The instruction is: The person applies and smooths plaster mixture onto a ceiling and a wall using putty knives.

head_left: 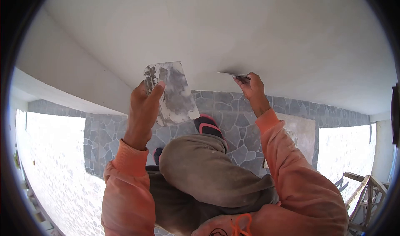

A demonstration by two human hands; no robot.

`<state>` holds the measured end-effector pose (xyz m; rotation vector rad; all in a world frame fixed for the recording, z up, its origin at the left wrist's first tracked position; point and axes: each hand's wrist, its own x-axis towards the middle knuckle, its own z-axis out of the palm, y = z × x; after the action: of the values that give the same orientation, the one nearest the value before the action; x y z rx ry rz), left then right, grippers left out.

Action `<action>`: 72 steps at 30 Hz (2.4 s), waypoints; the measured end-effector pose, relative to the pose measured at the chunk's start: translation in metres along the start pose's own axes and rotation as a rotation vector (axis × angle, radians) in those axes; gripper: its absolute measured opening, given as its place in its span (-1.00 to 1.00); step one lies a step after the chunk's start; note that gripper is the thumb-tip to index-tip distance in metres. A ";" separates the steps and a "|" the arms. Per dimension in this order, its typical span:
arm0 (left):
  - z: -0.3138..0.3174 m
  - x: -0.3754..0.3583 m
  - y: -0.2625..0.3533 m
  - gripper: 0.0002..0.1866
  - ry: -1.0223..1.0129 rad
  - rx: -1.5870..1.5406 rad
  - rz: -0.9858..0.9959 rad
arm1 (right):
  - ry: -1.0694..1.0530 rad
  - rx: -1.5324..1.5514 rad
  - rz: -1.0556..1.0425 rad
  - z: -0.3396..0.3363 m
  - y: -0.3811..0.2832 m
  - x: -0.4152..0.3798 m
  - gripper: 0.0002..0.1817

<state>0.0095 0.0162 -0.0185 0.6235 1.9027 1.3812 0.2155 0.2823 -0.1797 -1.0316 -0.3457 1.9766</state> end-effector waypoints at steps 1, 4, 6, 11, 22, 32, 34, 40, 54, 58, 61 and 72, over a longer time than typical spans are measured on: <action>-0.001 0.000 0.001 -0.68 -0.006 0.002 -0.019 | 0.000 -0.009 -0.015 0.009 -0.008 -0.008 -0.62; -0.003 0.001 0.002 -0.68 -0.003 0.032 -0.025 | -0.049 -0.020 -0.054 0.031 -0.026 -0.029 -0.63; 0.001 -0.001 0.004 -0.71 0.027 -0.006 -0.003 | -0.114 -0.018 -0.076 0.040 -0.036 -0.042 -0.63; 0.006 -0.001 0.002 -0.74 0.069 -0.084 0.033 | -0.276 -0.058 -0.206 0.028 -0.055 -0.081 -0.60; 0.002 -0.002 0.006 -0.66 0.023 -0.016 -0.014 | -0.148 0.170 0.072 -0.100 -0.025 -0.076 -0.49; 0.006 -0.002 0.006 -0.72 0.062 -0.080 -0.025 | 0.034 0.084 0.162 -0.120 0.065 -0.010 -0.67; 0.000 0.001 0.001 -0.65 0.022 -0.030 -0.034 | 0.031 0.068 0.127 -0.111 0.076 0.004 -0.67; 0.006 -0.003 0.006 -0.71 0.057 -0.084 -0.012 | -0.060 -0.467 -0.170 -0.102 0.108 0.053 -0.66; -0.005 0.002 0.000 -0.77 -0.002 -0.053 0.006 | -0.102 -0.027 -0.069 0.005 0.041 -0.014 -0.65; 0.000 -0.001 0.008 -0.78 0.041 -0.063 0.007 | 0.005 0.003 -0.017 -0.036 0.067 -0.022 -0.62; -0.001 -0.002 0.007 -0.78 0.046 -0.046 -0.002 | 0.019 -0.004 0.016 -0.077 0.099 0.019 -0.60; -0.004 0.001 0.003 -0.77 0.048 -0.033 0.010 | 0.114 -0.023 -0.112 -0.032 0.078 0.047 -0.72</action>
<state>0.0056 0.0149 -0.0149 0.5899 1.9121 1.4434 0.1827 0.2687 -0.2697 -1.1104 -0.3562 1.8099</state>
